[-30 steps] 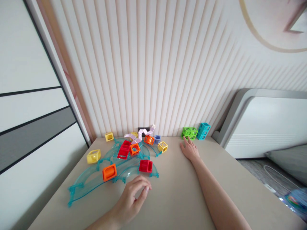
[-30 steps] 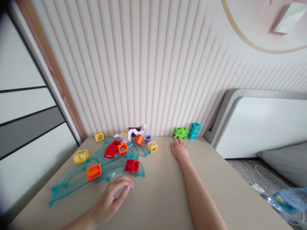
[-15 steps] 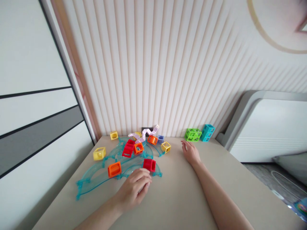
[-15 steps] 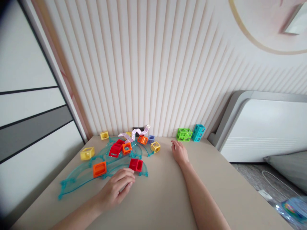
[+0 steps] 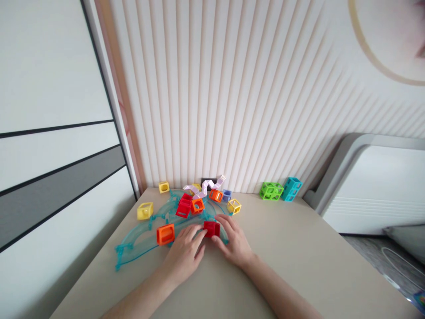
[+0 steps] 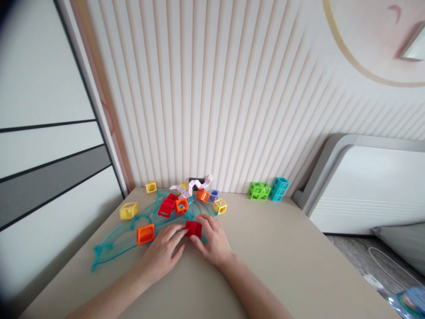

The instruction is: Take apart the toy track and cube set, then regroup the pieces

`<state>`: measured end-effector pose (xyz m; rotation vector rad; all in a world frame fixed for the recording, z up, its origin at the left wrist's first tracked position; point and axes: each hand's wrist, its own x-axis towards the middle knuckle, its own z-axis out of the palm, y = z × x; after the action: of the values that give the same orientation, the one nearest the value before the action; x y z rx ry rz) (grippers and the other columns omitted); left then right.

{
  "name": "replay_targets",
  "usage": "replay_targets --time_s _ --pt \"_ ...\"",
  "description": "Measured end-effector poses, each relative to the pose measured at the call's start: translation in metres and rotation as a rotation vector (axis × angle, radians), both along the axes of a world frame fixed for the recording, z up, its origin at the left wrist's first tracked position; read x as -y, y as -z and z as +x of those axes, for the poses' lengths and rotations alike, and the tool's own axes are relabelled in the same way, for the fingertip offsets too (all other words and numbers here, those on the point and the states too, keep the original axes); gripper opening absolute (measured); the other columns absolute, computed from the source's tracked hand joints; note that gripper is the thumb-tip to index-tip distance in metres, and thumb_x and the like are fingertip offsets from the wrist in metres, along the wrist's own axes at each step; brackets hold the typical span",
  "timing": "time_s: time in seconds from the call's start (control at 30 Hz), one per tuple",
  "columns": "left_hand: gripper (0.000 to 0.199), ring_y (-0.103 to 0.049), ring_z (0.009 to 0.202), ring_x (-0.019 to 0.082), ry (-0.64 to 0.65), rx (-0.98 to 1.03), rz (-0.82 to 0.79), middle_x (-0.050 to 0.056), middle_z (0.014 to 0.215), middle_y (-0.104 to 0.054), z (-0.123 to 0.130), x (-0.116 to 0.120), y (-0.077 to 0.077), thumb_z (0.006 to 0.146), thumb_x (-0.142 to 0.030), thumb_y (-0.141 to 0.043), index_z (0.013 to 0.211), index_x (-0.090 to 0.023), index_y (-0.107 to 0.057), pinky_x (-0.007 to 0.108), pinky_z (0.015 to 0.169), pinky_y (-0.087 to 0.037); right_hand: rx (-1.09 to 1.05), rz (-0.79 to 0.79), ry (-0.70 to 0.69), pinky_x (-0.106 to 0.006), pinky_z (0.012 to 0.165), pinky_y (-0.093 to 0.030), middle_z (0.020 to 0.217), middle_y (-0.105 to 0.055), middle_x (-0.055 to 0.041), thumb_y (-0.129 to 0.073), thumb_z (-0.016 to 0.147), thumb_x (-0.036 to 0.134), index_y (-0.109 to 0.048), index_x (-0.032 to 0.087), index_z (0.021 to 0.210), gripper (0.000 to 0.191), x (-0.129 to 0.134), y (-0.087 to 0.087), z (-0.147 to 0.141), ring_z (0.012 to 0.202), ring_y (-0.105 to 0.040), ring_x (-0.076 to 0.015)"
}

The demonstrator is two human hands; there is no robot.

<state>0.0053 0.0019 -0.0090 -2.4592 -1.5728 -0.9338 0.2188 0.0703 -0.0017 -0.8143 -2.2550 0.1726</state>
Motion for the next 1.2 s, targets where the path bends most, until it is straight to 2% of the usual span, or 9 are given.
replay_targets --time_s 0.1,0.23,0.47,0.63,0.73,0.83,1.0,1.1,1.2 --pt "0.040 -0.067 0.113 0.029 -0.002 0.027 -0.034 0.011 0.127 -0.066 0.001 0.001 0.002 0.091 -0.015 -0.056 0.131 -0.023 -0.060 0.048 0.095 -0.060 0.064 -0.051 -0.058 -0.046 0.103 -0.052 0.136 -0.062 -0.0133 -0.067 0.091 0.033 -0.050 0.024 0.143 0.055 0.005 0.002 -0.008 0.122 -0.061 -0.0297" --pt "0.038 -0.068 0.114 0.029 -0.007 0.039 -0.060 0.009 0.128 -0.066 0.000 0.000 0.004 0.093 -0.012 -0.053 0.127 -0.025 -0.063 0.048 0.096 -0.060 0.054 -0.078 -0.066 -0.046 0.100 -0.054 0.130 -0.066 -0.0133 -0.060 0.094 0.024 -0.047 0.024 0.145 0.052 -0.003 0.008 -0.005 0.117 -0.064 -0.0286" --pt "0.056 -0.068 0.113 0.025 -0.011 0.067 -0.124 0.007 0.130 -0.065 -0.001 -0.003 0.004 0.092 -0.002 -0.045 0.139 -0.031 -0.055 0.045 0.097 -0.059 0.045 -0.138 -0.060 -0.046 0.100 -0.055 0.128 -0.069 -0.0154 -0.052 0.101 0.028 -0.044 0.020 0.146 0.046 -0.007 0.009 -0.001 0.114 -0.067 -0.0289" --pt "0.064 -0.067 0.114 0.025 -0.012 0.067 -0.104 0.008 0.128 -0.066 -0.001 -0.005 0.011 0.092 0.000 -0.042 0.147 -0.032 -0.045 0.046 0.097 -0.059 -0.023 -0.237 -0.030 -0.042 0.099 -0.055 0.131 -0.068 -0.0148 -0.047 0.102 0.030 -0.041 0.020 0.144 0.044 -0.007 0.013 0.001 0.117 -0.068 -0.0277" --pt "0.067 -0.067 0.115 0.027 -0.027 0.065 -0.098 0.010 0.127 -0.067 -0.002 -0.006 0.015 0.091 0.000 -0.043 0.151 -0.030 -0.039 0.048 0.096 -0.059 -0.081 -0.335 0.005 -0.037 0.090 -0.058 0.120 -0.073 -0.0119 -0.043 0.104 0.033 -0.039 0.020 0.142 0.040 -0.008 0.015 0.002 0.103 -0.073 -0.0253" --pt "0.063 -0.067 0.114 0.028 -0.039 0.080 -0.113 0.010 0.127 -0.067 -0.002 -0.006 0.016 0.091 -0.004 -0.047 0.148 -0.028 -0.044 0.048 0.097 -0.059 -0.134 -0.392 0.024 -0.033 0.081 -0.059 0.110 -0.076 -0.0091 -0.041 0.105 0.036 -0.038 0.021 0.140 0.038 -0.010 0.016 0.001 0.090 -0.075 -0.0232" --pt "0.046 -0.068 0.110 0.027 -0.003 0.102 -0.078 0.010 0.123 -0.068 0.001 -0.001 0.002 0.094 -0.012 -0.051 0.137 -0.026 -0.056 0.045 0.094 -0.060 -0.163 -0.319 0.031 -0.037 0.092 -0.057 0.122 -0.072 -0.0122 -0.044 0.104 0.036 -0.036 0.023 0.142 0.041 -0.010 0.023 0.003 0.107 -0.072 -0.0254" --pt "0.037 -0.068 0.108 0.025 0.025 0.096 0.038 0.009 0.117 -0.069 0.001 0.003 -0.015 0.096 -0.014 -0.050 0.130 -0.023 -0.061 0.041 0.095 -0.058 -0.179 -0.254 0.033 -0.039 0.098 -0.056 0.130 -0.068 -0.0141 -0.045 0.103 0.035 -0.036 0.022 0.143 0.043 -0.010 0.027 0.006 0.118 -0.068 -0.0267" --pt "0.029 -0.067 0.111 0.025 0.003 0.078 0.187 0.009 0.115 -0.071 -0.009 0.000 -0.036 0.097 -0.015 -0.050 0.120 -0.022 -0.066 0.040 0.100 -0.054 -0.178 -0.233 0.017 -0.038 0.099 -0.055 0.130 -0.067 -0.0135 -0.046 0.102 0.034 -0.037 0.023 0.141 0.042 -0.010 0.027 0.009 0.119 -0.067 -0.0262"
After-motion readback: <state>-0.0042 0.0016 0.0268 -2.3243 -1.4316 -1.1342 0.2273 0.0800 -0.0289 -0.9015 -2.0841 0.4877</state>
